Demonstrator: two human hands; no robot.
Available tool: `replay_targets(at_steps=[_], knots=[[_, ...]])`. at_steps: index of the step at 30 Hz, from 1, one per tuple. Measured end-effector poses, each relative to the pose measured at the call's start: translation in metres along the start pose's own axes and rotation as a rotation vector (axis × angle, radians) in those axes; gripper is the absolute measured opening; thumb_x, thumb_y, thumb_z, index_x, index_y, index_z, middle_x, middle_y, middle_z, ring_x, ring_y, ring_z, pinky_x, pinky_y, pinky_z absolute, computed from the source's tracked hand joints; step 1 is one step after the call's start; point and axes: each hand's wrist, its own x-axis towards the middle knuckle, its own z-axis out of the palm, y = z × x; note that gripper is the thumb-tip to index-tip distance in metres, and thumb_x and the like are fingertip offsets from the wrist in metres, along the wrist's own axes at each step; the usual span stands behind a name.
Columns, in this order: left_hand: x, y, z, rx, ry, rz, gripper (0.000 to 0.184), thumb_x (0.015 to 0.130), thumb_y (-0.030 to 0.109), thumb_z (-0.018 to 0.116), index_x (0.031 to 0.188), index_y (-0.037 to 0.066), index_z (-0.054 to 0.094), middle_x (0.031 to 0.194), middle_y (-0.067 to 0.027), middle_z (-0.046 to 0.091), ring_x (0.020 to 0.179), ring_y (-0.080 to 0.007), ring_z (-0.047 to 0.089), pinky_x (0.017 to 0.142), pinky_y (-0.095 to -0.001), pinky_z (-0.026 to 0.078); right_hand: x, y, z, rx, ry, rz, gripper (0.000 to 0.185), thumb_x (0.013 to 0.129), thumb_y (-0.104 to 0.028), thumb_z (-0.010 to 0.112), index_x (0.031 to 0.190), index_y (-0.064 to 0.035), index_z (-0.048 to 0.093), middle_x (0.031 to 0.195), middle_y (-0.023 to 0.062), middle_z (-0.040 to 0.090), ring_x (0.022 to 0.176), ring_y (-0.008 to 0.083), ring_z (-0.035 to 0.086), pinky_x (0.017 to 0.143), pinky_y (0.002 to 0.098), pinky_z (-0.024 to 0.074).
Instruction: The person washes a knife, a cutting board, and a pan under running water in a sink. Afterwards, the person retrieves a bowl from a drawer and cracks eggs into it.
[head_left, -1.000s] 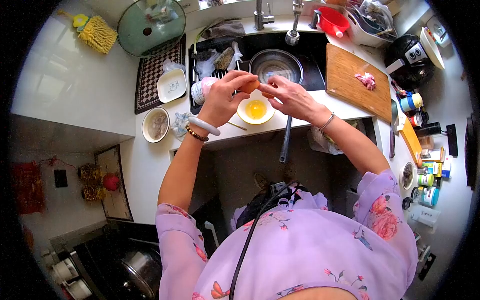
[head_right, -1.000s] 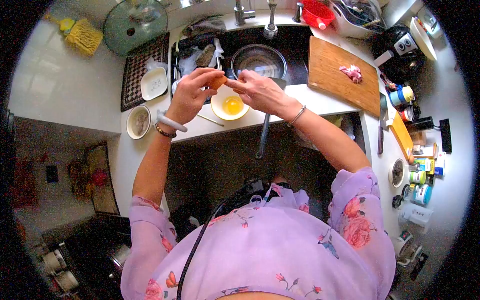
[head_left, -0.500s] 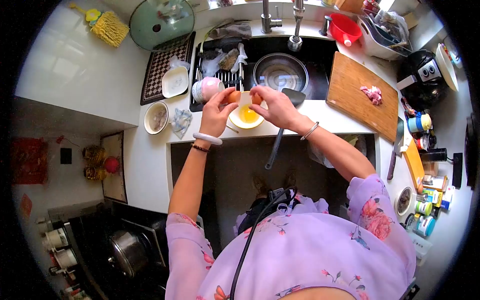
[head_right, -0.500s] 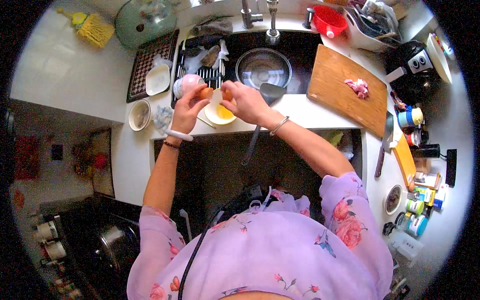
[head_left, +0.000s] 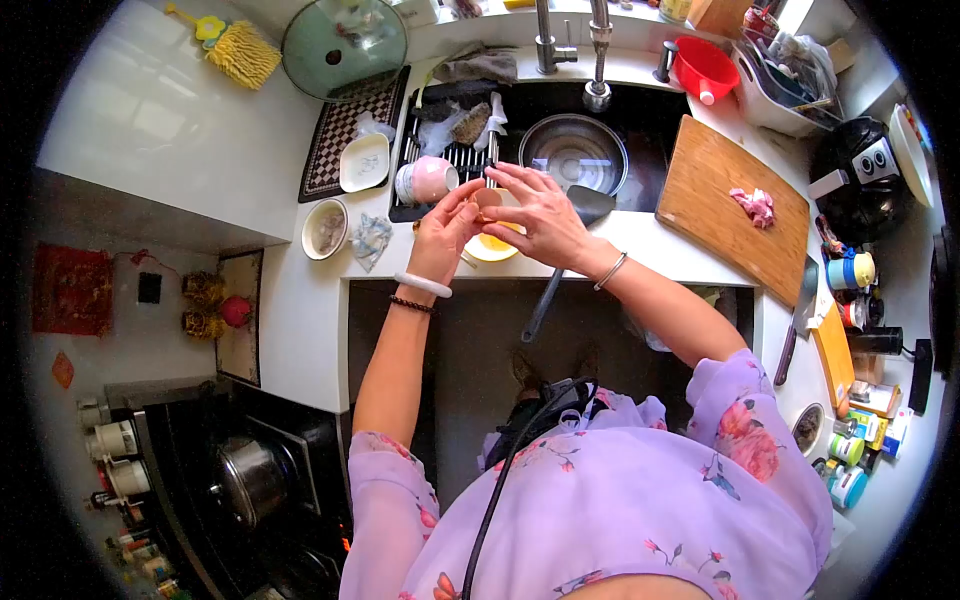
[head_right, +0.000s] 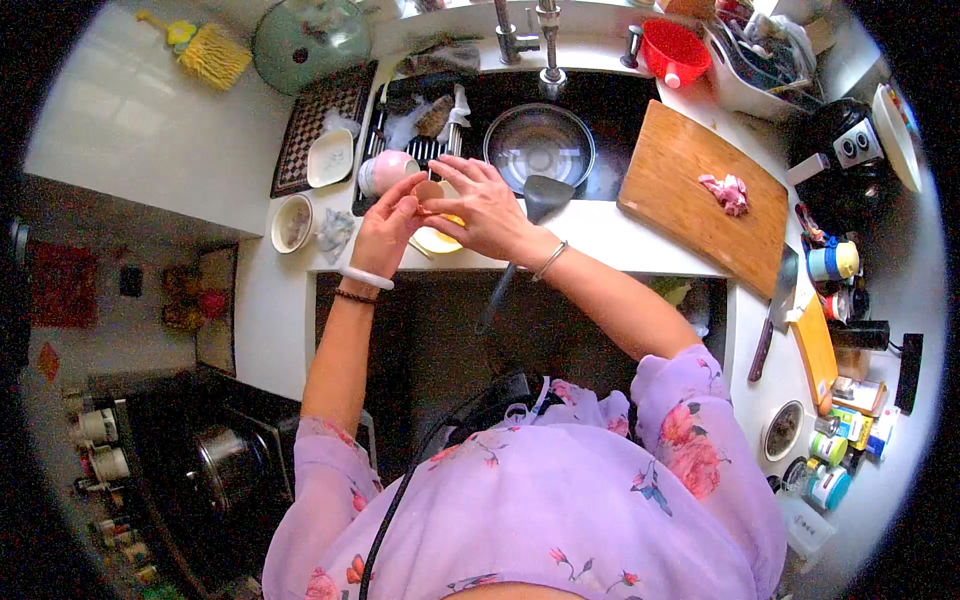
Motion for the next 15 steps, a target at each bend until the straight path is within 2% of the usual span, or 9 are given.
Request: replay_targets(at_steps=[5,7,8,11,13,15], knots=[[-0.004,0.03,0.005,0.195,-0.079,0.035,0.039,0.1,0.015,0.054,0.136,0.0,0.05,0.121,-0.0089,0.062,0.108,-0.0145,0.06,0.094,-0.0286,0.05,0.011,0.008,-0.025,-0.162,-0.086,-0.104,0.032,0.079,-0.022,0.067,0.111,-0.0248,0.066,0.147,0.0132,0.042,0.138,0.0308,0.036,0.111,0.0496,0.0292],[-0.002,0.04,0.005,0.501,-0.137,0.091,0.037,0.099,0.014,0.054,0.134,0.001,0.053,0.12,-0.0081,0.063,0.107,-0.0139,0.06,0.094,-0.0273,0.049,0.014,0.011,-0.026,-0.09,-0.102,-0.107,0.034,0.079,-0.016,0.064,0.112,-0.0252,0.065,0.147,0.0126,0.041,0.138,0.0303,0.035,0.111,0.0496,0.0288],[-0.003,0.045,0.009,0.504,-0.13,0.098,0.036,0.099,0.012,0.055,0.134,0.002,0.054,0.119,-0.0072,0.063,0.106,-0.0133,0.06,0.094,-0.0267,0.048,0.017,0.009,-0.028,-0.127,-0.068,-0.124,0.038,0.079,-0.012,0.062,0.114,-0.0249,0.065,0.147,0.0121,0.042,0.139,0.0304,0.035,0.111,0.0495,0.0287],[0.001,0.059,0.013,0.454,-0.152,0.11,0.036,0.098,0.01,0.055,0.133,0.003,0.054,0.117,-0.0067,0.064,0.104,-0.0126,0.06,0.094,-0.0265,0.048,0.017,0.011,-0.029,-0.142,-0.071,-0.12,0.042,0.078,-0.011,0.062,0.117,-0.0249,0.064,0.146,0.012,0.044,0.138,0.0306,0.035,0.111,0.0494,0.029],[0.002,0.059,0.013,0.535,-0.138,0.138,0.036,0.097,0.008,0.055,0.133,0.002,0.054,0.115,-0.0062,0.064,0.103,-0.0117,0.059,0.093,-0.0261,0.048,0.016,0.012,-0.028,-0.059,-0.092,-0.111,0.045,0.078,-0.01,0.061,0.12,-0.0255,0.063,0.147,0.0111,0.043,0.138,0.0301,0.036,0.111,0.0496,0.0288],[0.002,0.063,0.017,0.589,-0.138,0.185,0.036,0.096,0.005,0.055,0.132,0.002,0.055,0.114,-0.0061,0.064,0.102,-0.0114,0.059,0.092,-0.0254,0.048,0.019,0.01,-0.027,-0.143,-0.06,-0.095,0.047,0.077,-0.011,0.061,0.121,-0.0253,0.062,0.148,0.0104,0.041,0.139,0.0294,0.035,0.112,0.0495,0.0287]])
